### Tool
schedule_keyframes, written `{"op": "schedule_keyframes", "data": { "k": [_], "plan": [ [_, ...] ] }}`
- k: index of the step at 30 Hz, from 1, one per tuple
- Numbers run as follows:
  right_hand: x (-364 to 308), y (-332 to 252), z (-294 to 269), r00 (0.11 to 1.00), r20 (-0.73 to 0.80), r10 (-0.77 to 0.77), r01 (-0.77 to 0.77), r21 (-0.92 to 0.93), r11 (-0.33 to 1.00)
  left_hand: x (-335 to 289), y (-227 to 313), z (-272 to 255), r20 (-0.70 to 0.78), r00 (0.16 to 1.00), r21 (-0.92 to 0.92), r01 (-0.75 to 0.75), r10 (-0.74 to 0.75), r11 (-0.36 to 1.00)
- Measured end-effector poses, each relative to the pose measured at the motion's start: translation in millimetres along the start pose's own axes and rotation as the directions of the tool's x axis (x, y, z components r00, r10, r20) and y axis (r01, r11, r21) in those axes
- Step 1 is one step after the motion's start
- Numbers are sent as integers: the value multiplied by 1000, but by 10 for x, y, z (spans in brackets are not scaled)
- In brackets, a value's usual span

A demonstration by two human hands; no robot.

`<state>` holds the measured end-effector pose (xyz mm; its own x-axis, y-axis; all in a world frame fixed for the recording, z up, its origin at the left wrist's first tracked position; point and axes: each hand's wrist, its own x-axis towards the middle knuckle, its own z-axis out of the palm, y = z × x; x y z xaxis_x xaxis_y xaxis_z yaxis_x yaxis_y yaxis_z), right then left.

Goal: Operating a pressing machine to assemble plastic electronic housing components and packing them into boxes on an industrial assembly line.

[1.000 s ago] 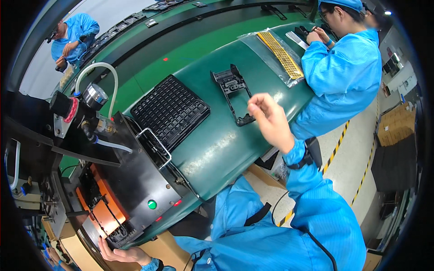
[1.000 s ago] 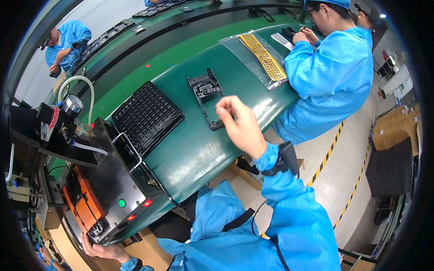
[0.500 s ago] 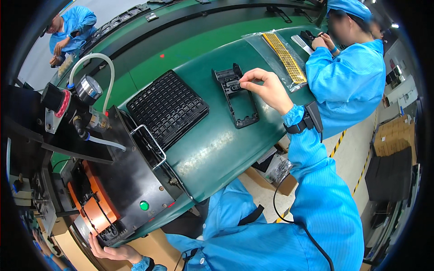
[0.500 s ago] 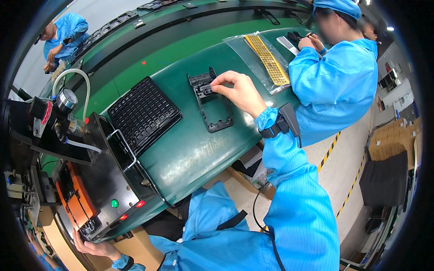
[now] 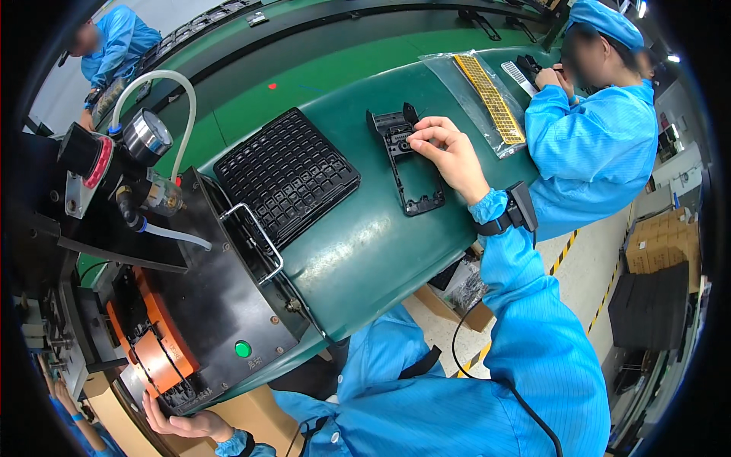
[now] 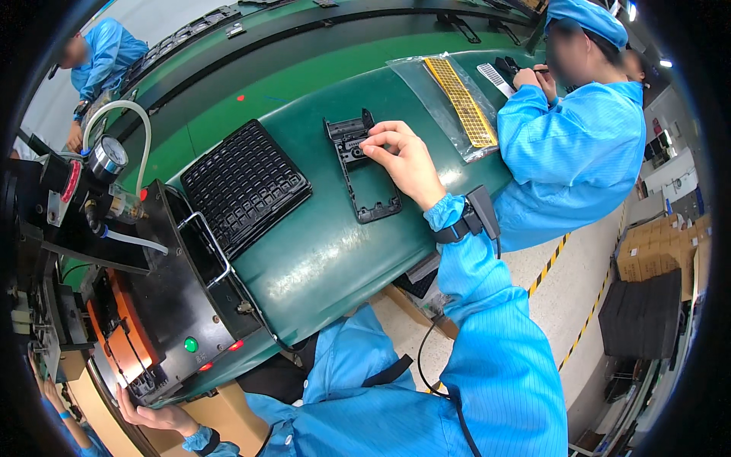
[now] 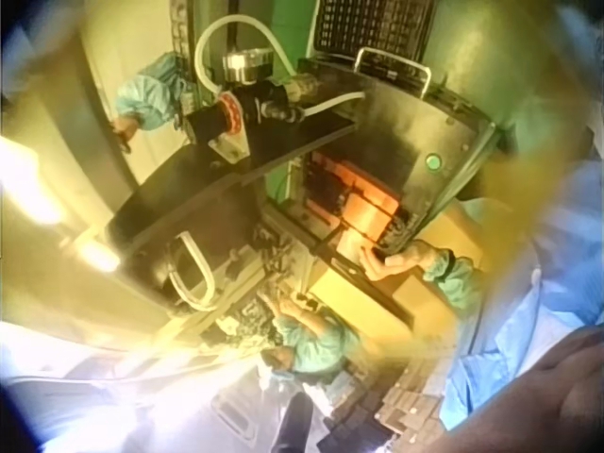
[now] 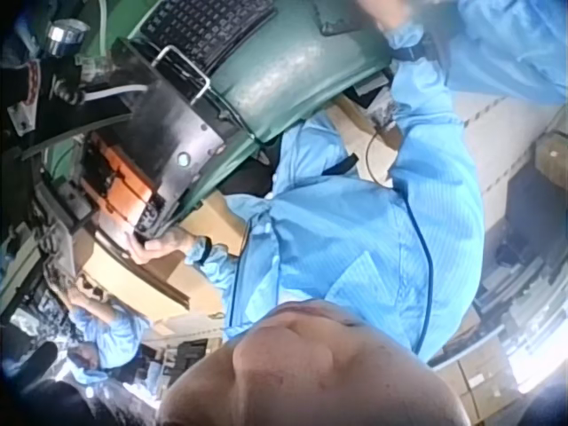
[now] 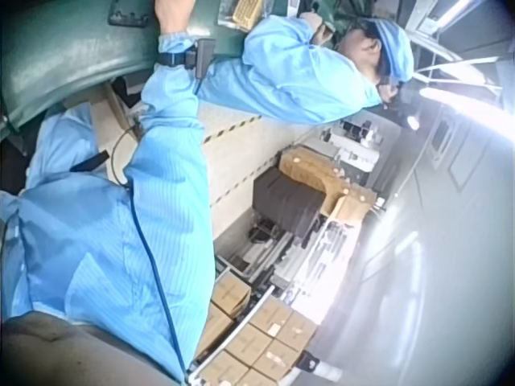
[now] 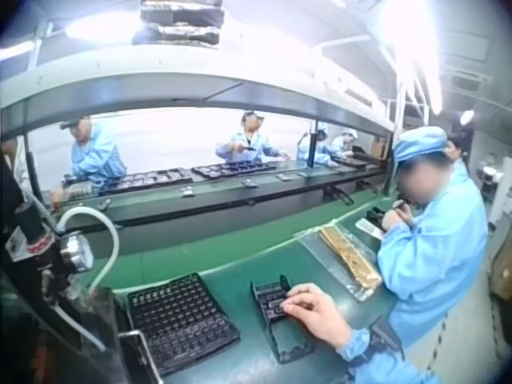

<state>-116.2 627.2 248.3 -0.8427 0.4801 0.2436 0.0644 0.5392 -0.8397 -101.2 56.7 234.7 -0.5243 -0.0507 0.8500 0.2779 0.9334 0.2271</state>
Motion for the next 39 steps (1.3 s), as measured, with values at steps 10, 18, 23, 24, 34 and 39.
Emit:
{"op": "schedule_keyframes", "data": {
  "k": [10, 18, 23, 24, 34, 39],
  "plan": [
    [94, -1, 7, 995, -6, -101, 101, -63, 993, -12, -37, -16, 8, 1000, 16, -9, 9, 1000],
    [285, -80, -90, 980, 177, 88, -68, -116, 991, 21, 40, -9, -5, 1000, 25, -7, 8, 1000],
    [348, -102, -139, 968, 231, 102, -88, -70, 994, 52, 91, -34, -6, 1000, 12, -31, 31, 999],
    [342, -97, -142, 971, 231, 59, -46, -62, 997, 56, 106, -51, 16, 999, 34, -29, 28, 999],
    [229, -154, -159, 892, 300, 339, -413, 235, 880, 38, 77, -98, 56, 997, 8, -59, 58, 998],
    [238, -189, -136, 881, 295, 370, -446, 255, 858, 42, 47, -59, 29, 997, 13, -66, 66, 998]
  ]
}}
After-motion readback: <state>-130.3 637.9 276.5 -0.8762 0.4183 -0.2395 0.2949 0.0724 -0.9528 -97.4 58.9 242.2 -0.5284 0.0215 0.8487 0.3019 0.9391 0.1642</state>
